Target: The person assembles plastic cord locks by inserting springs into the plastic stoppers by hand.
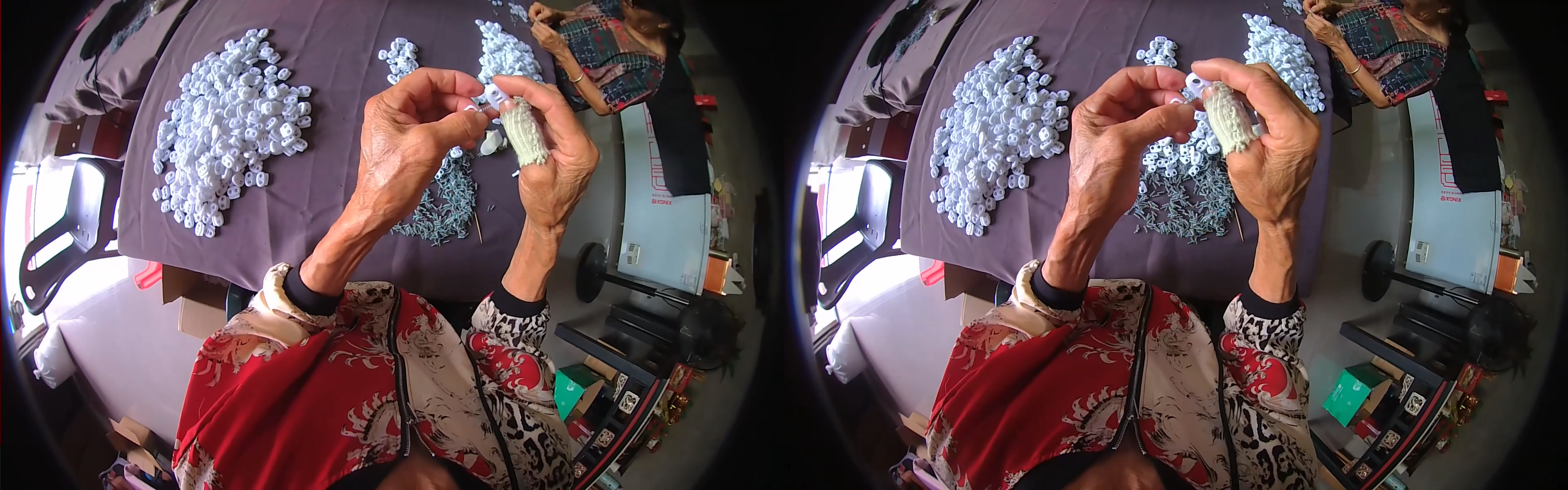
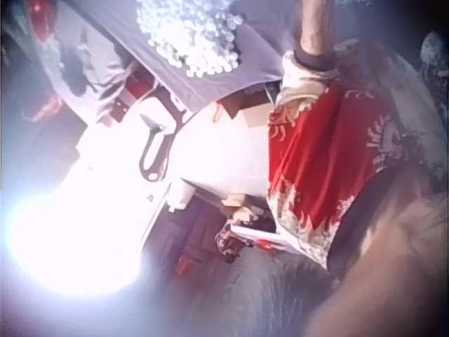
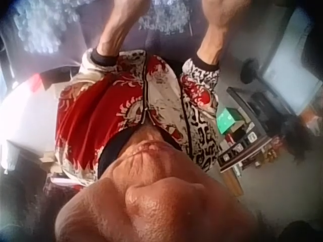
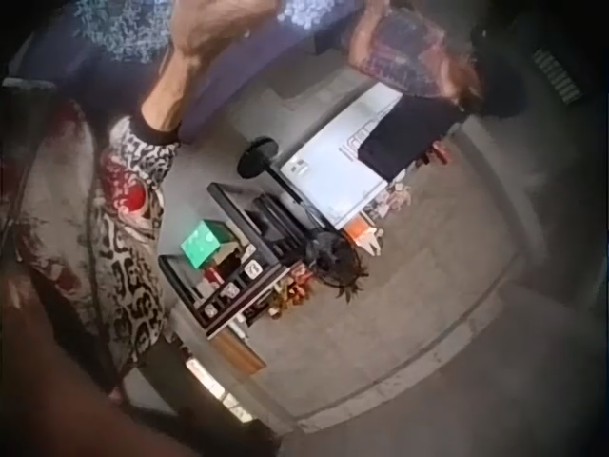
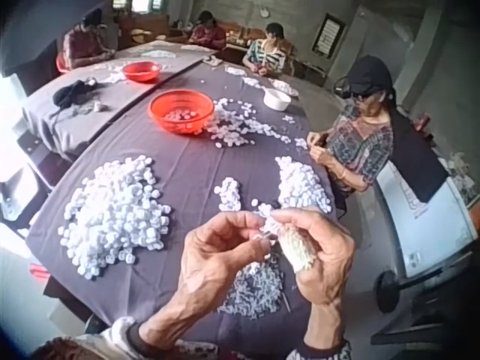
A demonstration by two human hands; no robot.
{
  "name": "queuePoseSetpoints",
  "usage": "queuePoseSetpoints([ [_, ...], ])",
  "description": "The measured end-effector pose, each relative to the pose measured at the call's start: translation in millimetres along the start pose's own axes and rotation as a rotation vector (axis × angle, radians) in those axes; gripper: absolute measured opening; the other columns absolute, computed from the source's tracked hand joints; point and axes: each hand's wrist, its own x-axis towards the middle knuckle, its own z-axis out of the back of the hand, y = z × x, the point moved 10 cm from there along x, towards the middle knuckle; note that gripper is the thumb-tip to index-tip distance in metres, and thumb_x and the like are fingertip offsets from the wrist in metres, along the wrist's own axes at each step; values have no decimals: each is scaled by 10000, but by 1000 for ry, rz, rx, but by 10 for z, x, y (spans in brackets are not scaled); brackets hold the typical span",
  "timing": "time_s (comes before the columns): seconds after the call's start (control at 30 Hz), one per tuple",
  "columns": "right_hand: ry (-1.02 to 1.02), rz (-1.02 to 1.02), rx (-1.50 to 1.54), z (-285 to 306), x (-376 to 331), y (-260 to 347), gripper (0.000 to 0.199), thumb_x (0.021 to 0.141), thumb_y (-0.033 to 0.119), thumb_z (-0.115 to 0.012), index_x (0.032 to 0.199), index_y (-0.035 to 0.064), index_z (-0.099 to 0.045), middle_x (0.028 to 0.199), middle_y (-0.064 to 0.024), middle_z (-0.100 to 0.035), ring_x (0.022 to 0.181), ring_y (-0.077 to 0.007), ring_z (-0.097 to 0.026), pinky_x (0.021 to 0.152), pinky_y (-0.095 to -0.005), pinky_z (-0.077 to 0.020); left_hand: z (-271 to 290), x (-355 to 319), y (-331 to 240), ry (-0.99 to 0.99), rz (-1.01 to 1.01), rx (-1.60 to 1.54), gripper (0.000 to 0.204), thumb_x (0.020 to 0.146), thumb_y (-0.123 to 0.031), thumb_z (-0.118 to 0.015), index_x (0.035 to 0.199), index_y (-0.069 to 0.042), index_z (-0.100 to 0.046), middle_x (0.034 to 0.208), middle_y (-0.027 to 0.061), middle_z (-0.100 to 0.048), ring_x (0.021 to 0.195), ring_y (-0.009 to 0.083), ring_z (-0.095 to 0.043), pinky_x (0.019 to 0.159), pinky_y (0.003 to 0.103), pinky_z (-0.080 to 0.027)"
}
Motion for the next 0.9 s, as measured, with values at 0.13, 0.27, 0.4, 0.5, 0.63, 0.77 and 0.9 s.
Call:
queuePoseSetpoints([
  [0.13, 4, -25, 7, 6, -8, -33, 301, 688, -112, -486, 939, -6, -612, 839, -60, -611, 721, -107, -583, 673, -209, -454, -12, 5, 12, 5, 25, -38, 206, 718, 26, -607, 920, 39, -565, 728, 43, -589, 633, 101, -558, 605, 220, -456],
  [0.27, 15, -62, 93, 13, -28, -119, 336, 677, -118, -448, 958, -23, -605, 863, -57, -601, 756, -103, -572, 711, -212, -452, -10, 1, 28, -9, 30, -23, 204, 717, 30, -607, 917, 27, -567, 727, 47, -593, 643, 117, -577, 616, 232, -460],
  [0.4, 19, -71, 48, -39, -13, -84, 360, 660, -120, -432, 963, -26, -603, 852, -56, -597, 759, -106, -569, 720, -214, -451, 28, 4, 15, -7, 11, -21, 202, 716, 33, -606, 915, 27, -568, 720, 47, -594, 639, 116, -573, 615, 229, -459],
  [0.5, 41, -58, 90, -22, -18, -75, 361, 659, -117, -423, 959, -27, -604, 857, -64, -598, 769, -112, -570, 729, -216, -450, 19, 15, 23, 2, 18, -26, 204, 714, 43, -605, 914, 27, -570, 723, 49, -599, 636, 112, -569, 616, 226, -459],
  [0.63, 46, -52, 45, -41, -16, -78, 355, 660, -115, -427, 954, -27, -605, 859, -72, -598, 784, -118, -569, 742, -220, -447, 11, 26, 40, 25, 4, -5, 213, 720, 33, -621, 927, 28, -571, 737, 53, -608, 645, 103, -565, 617, 222, -458],
  [0.77, 84, -38, 10, -58, 6, -72, 340, 663, -104, -445, 950, -21, -607, 855, -68, -601, 788, -120, -569, 740, -221, -448, 20, 26, -11, 31, -19, 81, 227, 731, 7, -642, 945, 32, -569, 743, 55, -610, 669, 98, -569, 625, 212, -465],
  [0.9, 91, -42, 3, -62, -3, -66, 338, 659, -101, -452, 946, -17, -610, 846, -69, -603, 775, -124, -573, 728, -220, -449, 21, 27, -40, 56, -62, 149, 236, 733, 4, -646, 953, 34, -566, 744, 58, -610, 674, 99, -572, 621, 205, -469],
])
